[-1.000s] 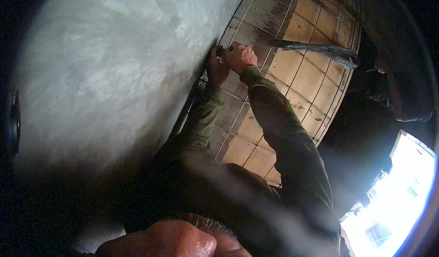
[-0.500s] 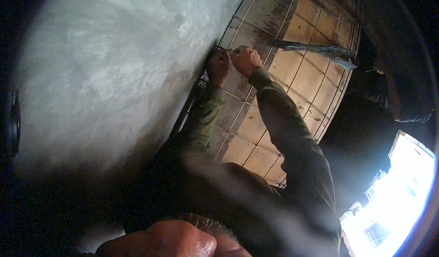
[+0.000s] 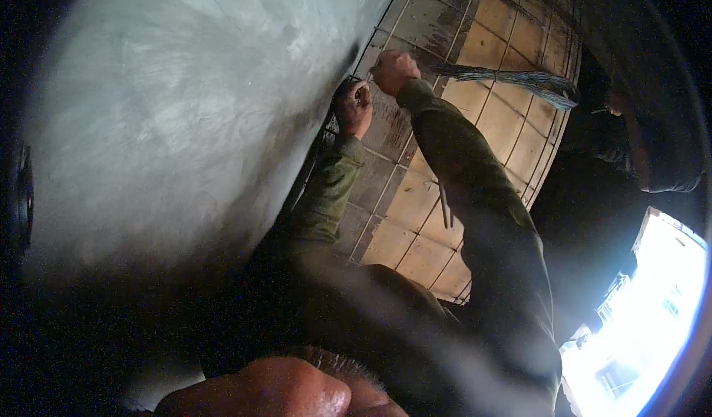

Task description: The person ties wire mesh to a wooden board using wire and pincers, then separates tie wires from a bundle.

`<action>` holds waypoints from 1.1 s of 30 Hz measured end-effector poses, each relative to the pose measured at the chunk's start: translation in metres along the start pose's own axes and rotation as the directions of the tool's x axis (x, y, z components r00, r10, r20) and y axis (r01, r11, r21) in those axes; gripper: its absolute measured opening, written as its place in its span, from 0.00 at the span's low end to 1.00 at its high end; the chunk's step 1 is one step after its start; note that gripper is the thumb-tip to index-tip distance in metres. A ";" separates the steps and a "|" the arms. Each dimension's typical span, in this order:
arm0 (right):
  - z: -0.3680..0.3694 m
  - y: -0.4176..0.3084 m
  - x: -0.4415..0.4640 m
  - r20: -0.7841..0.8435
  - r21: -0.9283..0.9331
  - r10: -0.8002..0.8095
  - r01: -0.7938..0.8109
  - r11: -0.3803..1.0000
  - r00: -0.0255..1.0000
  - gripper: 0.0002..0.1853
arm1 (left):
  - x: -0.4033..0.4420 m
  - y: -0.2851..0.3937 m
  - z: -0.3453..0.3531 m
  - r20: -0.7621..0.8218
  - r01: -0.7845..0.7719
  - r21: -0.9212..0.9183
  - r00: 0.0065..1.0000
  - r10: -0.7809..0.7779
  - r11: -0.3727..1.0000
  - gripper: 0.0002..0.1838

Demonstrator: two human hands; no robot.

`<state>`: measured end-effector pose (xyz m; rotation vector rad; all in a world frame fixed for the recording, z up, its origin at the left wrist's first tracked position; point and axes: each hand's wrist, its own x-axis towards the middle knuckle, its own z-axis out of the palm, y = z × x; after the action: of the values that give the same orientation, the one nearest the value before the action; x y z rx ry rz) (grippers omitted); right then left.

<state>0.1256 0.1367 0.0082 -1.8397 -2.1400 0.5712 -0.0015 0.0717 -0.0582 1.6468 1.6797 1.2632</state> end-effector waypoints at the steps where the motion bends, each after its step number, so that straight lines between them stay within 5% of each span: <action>1: 0.009 0.011 0.000 0.000 0.001 0.001 -0.001 1.000 1.000 0.10 | 0.000 0.001 0.000 0.001 0.000 0.000 1.000 0.000 1.000 0.07; 3: 0.021 0.023 -0.005 0.272 -0.429 -0.181 0.287 0.857 0.945 0.12 | 0.000 0.000 -0.001 0.023 0.034 0.059 0.999 -0.036 0.998 0.07; 7: 0.009 0.023 -0.023 0.377 -0.186 -0.479 0.572 0.799 0.793 0.11 | -0.001 -0.006 0.001 0.067 0.065 0.081 0.995 -0.071 0.995 0.08; 9: -0.011 0.023 -0.034 0.437 0.001 -0.284 0.316 0.949 0.853 0.11 | 0.000 -0.003 0.002 -0.007 0.028 -0.046 1.000 -0.029 0.999 0.08; 10: -0.021 0.025 -0.040 0.460 0.055 -0.209 0.208 0.977 0.863 0.12 | 0.002 0.001 0.001 -0.103 -0.117 0.003 0.988 0.117 0.993 0.04; 12: -0.040 0.044 -0.060 -0.042 -0.079 -0.455 0.451 0.889 0.890 0.11 | -0.001 -0.002 0.002 -0.082 -0.088 0.000 0.993 0.088 0.996 0.04; 13: -0.072 0.040 -0.071 -0.090 0.073 -0.230 0.236 0.969 0.969 0.11 | 0.000 -0.004 0.006 -0.082 -0.067 0.008 0.994 0.068 0.998 0.04; 15: -0.102 0.077 -0.093 -0.092 0.402 0.152 -0.103 0.910 0.984 0.14 | -0.003 -0.006 0.007 -0.084 -0.087 0.007 0.993 0.088 0.996 0.05; 17: -0.119 0.117 -0.121 -0.177 0.403 0.281 -0.191 0.895 0.943 0.16 | -0.003 -0.007 0.007 -0.056 -0.071 -0.008 0.996 0.071 0.997 0.07; 18: -0.119 0.135 -0.139 -0.312 0.164 0.237 -0.193 0.967 0.920 0.16 | -0.004 -0.003 0.006 -0.060 -0.073 -0.011 0.996 0.072 0.997 0.07; 21: -0.076 0.136 -0.206 -0.163 0.285 0.258 -0.205 0.936 0.952 0.14 | -0.002 0.004 0.000 -0.029 0.047 -0.023 0.998 -0.048 0.999 0.09; 22: -0.072 0.115 -0.223 -0.003 -0.179 0.206 -0.203 0.963 0.979 0.16 | -0.002 0.004 -0.001 -0.024 0.026 -0.015 0.999 -0.026 1.000 0.10; 23: -0.058 0.105 -0.239 0.014 -0.020 0.184 -0.184 0.983 0.983 0.22 | -0.002 0.005 -0.001 -0.020 0.004 -0.007 1.000 -0.004 1.000 0.11; 25: -0.052 0.059 -0.253 0.079 -0.077 0.268 -0.262 0.962 0.960 0.33 | -0.003 0.007 -0.001 -0.063 0.014 -0.034 0.998 -0.016 0.999 0.10; 27: -0.046 0.040 -0.256 0.175 -0.015 0.386 -0.390 0.921 0.906 0.31 | -0.002 0.006 -0.002 -0.054 -0.010 -0.029 0.998 0.008 1.000 0.10; 30: -0.017 0.043 -0.264 0.055 -0.141 0.357 -0.347 0.927 0.932 0.30 | -0.002 0.006 -0.002 -0.056 0.004 -0.041 0.998 -0.006 0.999 0.09; 33: -0.033 0.035 -0.256 0.026 -0.035 0.401 -0.400 0.916 0.916 0.25 | -0.005 0.006 -0.002 -0.036 0.038 -0.079 0.998 -0.041 0.996 0.10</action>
<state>0.2130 -0.1067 0.0362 -2.3200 -1.7984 0.6597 0.0005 0.0649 -0.0533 1.5456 1.6552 1.3313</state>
